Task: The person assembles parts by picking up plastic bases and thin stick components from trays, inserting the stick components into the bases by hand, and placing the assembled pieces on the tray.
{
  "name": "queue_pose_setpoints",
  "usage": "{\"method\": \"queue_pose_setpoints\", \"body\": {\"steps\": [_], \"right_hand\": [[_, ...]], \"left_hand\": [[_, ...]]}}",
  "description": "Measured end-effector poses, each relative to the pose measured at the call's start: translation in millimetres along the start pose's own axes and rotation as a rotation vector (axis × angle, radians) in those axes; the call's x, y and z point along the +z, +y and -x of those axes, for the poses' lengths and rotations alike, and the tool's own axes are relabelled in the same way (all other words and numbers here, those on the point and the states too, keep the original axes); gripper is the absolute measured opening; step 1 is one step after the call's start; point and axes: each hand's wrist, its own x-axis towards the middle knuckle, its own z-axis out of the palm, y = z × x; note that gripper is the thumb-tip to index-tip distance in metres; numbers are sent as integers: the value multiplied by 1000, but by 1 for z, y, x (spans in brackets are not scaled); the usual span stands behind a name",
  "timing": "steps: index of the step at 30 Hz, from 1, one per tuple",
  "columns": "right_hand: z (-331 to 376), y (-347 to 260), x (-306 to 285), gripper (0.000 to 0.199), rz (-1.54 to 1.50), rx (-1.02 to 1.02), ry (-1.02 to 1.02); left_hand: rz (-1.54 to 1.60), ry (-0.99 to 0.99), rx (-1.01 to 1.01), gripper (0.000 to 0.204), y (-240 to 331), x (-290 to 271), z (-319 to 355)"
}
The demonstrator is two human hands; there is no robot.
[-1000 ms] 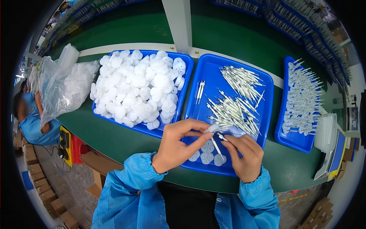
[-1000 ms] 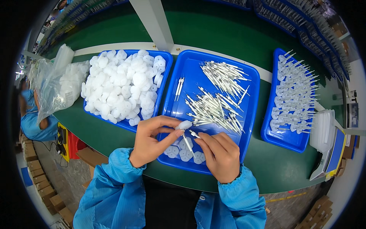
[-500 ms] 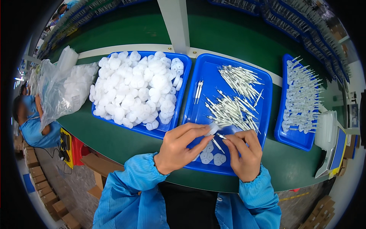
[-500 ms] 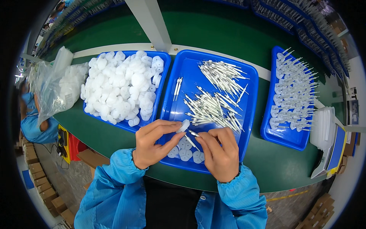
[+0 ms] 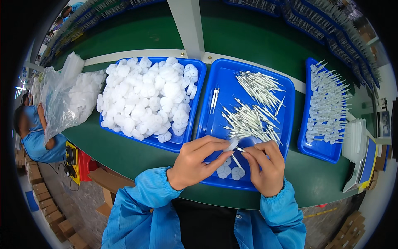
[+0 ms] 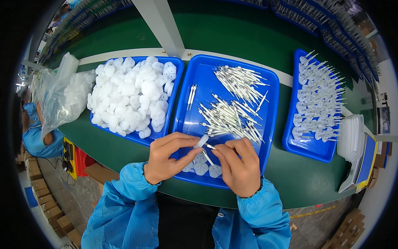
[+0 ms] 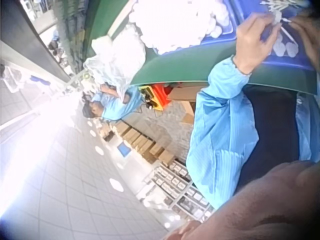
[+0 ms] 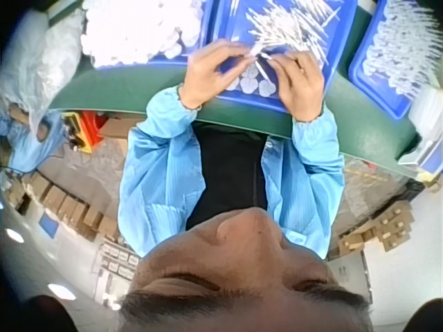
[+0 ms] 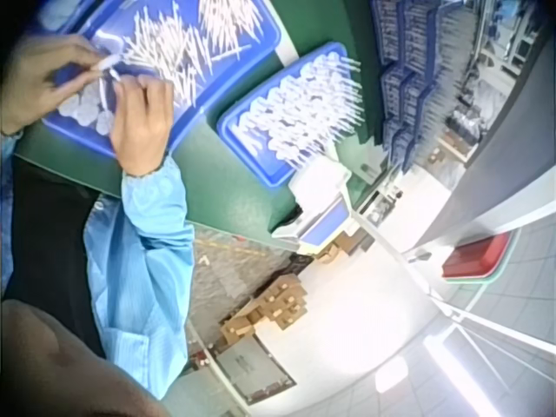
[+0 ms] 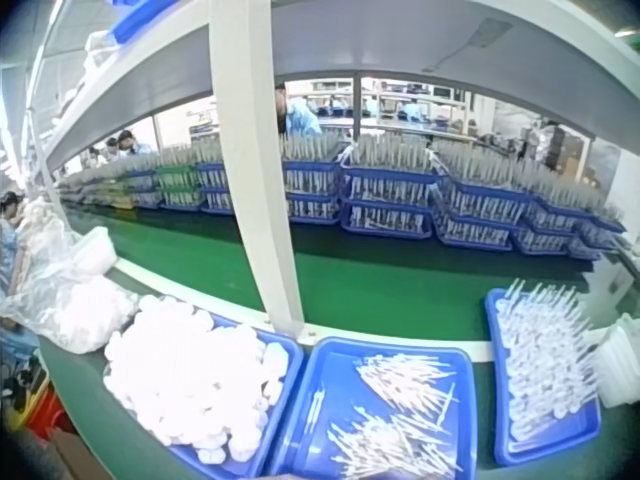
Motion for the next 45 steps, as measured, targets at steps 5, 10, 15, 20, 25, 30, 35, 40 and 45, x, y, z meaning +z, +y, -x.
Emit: {"method": "queue_pose_setpoints", "body": {"steps": [5, 10, 15, 20, 25, 30, 35, 40, 45], "right_hand": [[2, 4, -4, 11, -307, 248, -87], [5, 11, -3, 9, -575, 466, -169], [5, 3, 2, 13, -298, 319, -45], [8, -10, 9, 26, 152, -34, 66], [5, 5, 4, 24, -174, 97, 15], [3, -9, 5, 20, 84, -31, 61], [4, 10, 2, 26, -185, 39, 4], [5, -7, 3, 24, 81, -93, 83], [9, -12, 1, 21, -110, 45, 91]], "left_hand": [[65, -66, -59, 24, -3, -2, 0], [52, -78, -22, 26, -5, -3, -2], [-58, -45, 66, 23, -4, 0, -3], [-183, 12, 71, 22, 6, 6, 4], [14, -9, -23, 21, -2, 3, 2], [-165, 8, 77, 20, 7, 5, 4], [-30, -32, 27, 22, 3, 1, 1], [-109, -27, 106, 23, 4, 1, 2], [-116, 54, 328, 25, 4, -2, 0]]}}
